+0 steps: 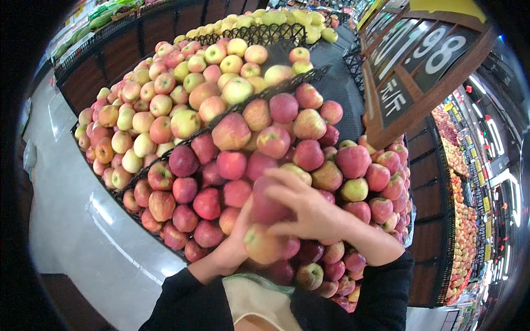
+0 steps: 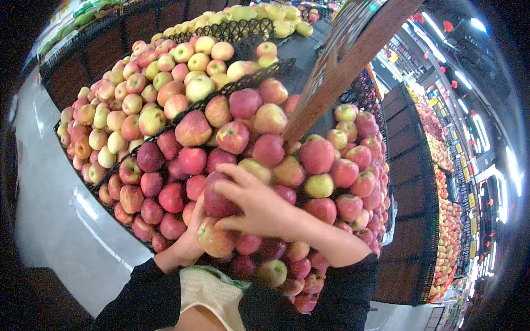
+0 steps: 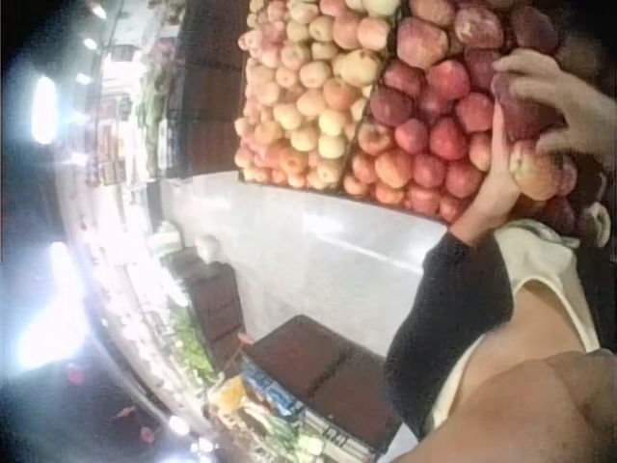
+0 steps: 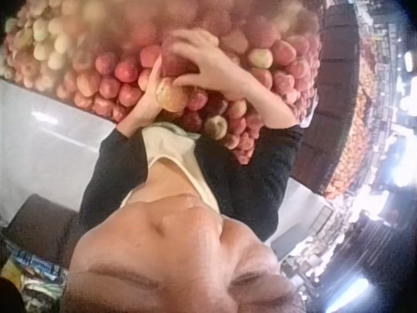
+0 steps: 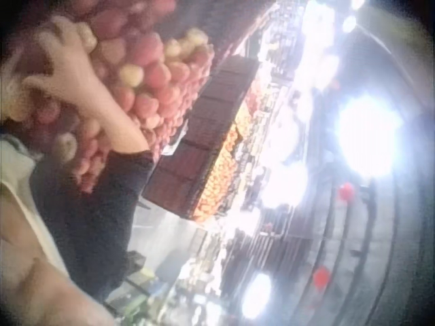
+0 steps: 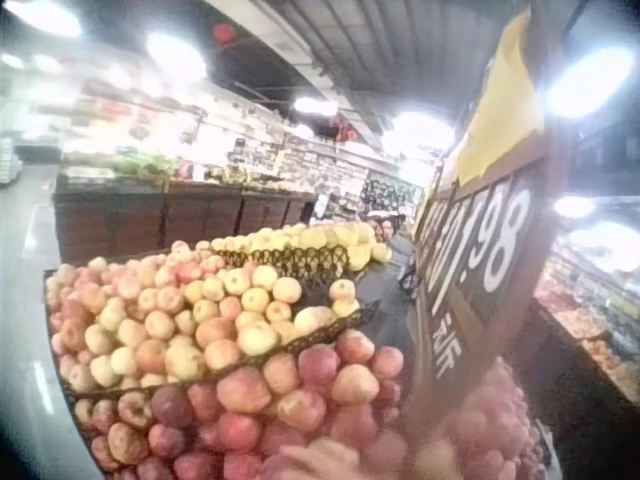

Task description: The person selects red apples from a bulk display in a supermarket, picking them one by one and placing them into a plastic bag. The person repeatedly reaches into the display, chooses apples, and adds them to the bag held in the other hand.

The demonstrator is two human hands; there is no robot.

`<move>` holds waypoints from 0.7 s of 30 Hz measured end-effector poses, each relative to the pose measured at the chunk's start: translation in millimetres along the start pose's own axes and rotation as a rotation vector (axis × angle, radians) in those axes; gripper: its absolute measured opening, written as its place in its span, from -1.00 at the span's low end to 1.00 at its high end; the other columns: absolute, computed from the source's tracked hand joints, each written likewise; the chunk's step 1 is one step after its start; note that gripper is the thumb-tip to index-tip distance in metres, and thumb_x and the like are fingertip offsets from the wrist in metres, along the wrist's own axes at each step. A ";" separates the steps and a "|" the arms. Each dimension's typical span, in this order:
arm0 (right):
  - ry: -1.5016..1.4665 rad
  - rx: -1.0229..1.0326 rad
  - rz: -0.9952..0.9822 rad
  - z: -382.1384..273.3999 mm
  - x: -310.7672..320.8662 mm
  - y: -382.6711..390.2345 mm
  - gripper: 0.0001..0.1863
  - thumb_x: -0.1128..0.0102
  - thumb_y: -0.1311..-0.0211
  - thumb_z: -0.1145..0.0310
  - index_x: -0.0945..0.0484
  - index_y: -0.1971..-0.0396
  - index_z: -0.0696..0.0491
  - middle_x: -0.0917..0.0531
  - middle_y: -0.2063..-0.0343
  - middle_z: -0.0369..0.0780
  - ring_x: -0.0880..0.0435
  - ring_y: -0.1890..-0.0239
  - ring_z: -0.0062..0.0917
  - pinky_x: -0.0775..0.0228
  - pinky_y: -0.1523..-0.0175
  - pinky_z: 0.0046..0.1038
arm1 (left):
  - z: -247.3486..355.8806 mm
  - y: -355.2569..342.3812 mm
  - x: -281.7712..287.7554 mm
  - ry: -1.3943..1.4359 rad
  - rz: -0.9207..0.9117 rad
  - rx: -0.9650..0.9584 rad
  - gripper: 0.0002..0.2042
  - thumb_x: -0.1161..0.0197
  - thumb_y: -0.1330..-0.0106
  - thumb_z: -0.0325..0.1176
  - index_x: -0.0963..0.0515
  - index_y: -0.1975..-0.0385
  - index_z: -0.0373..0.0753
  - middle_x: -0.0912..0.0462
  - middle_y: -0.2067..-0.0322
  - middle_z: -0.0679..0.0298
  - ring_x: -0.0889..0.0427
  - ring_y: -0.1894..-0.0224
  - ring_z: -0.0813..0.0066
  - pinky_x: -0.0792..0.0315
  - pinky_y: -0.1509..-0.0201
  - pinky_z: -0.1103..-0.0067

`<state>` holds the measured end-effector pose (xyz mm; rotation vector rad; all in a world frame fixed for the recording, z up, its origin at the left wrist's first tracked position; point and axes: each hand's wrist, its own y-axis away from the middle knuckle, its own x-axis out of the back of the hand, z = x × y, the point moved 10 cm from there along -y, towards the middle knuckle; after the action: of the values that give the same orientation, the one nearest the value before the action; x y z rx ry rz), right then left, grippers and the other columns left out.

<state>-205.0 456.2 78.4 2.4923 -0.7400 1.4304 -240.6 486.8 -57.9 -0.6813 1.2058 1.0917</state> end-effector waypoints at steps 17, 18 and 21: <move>-0.187 -0.553 0.982 229.7 182.1 90.7 -0.54 -0.31 -0.13 0.43 -0.49 -0.06 0.19 -0.66 0.17 -0.24 -0.62 0.10 -0.54 -0.49 0.01 -0.50 | -34.3 -22.2 27.8 0.332 -0.033 0.200 -0.39 0.10 -0.48 0.23 -0.49 -0.13 -0.23 -0.68 0.16 -0.03 -0.67 0.16 0.00 -0.58 0.00 0.10; -0.133 -0.614 0.967 253.8 182.8 93.1 -0.52 -0.32 -0.11 0.40 -0.49 -0.06 0.20 -0.67 0.15 -0.19 -0.63 0.08 -0.50 -0.49 0.00 -0.47 | -34.1 -22.3 28.0 0.342 -0.021 0.191 -0.39 0.10 -0.48 0.23 -0.49 -0.11 -0.24 -0.68 0.17 -0.02 -0.68 0.16 -0.01 -0.57 -0.02 0.09; 0.113 -0.737 0.901 285.7 187.8 93.6 -0.48 -0.34 -0.09 0.32 -0.51 -0.05 0.24 -0.68 0.13 -0.06 -0.65 0.03 -0.35 -0.49 -0.05 -0.37 | -31.5 -19.9 21.6 0.396 -0.029 0.183 -0.40 0.10 -0.48 0.23 -0.49 -0.07 -0.24 -0.69 0.18 0.00 -0.68 0.14 -0.02 -0.51 -0.12 0.07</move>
<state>43.5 203.4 79.1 1.5211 -2.0583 1.1217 -234.7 458.0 -89.4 -0.7927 1.6069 0.8303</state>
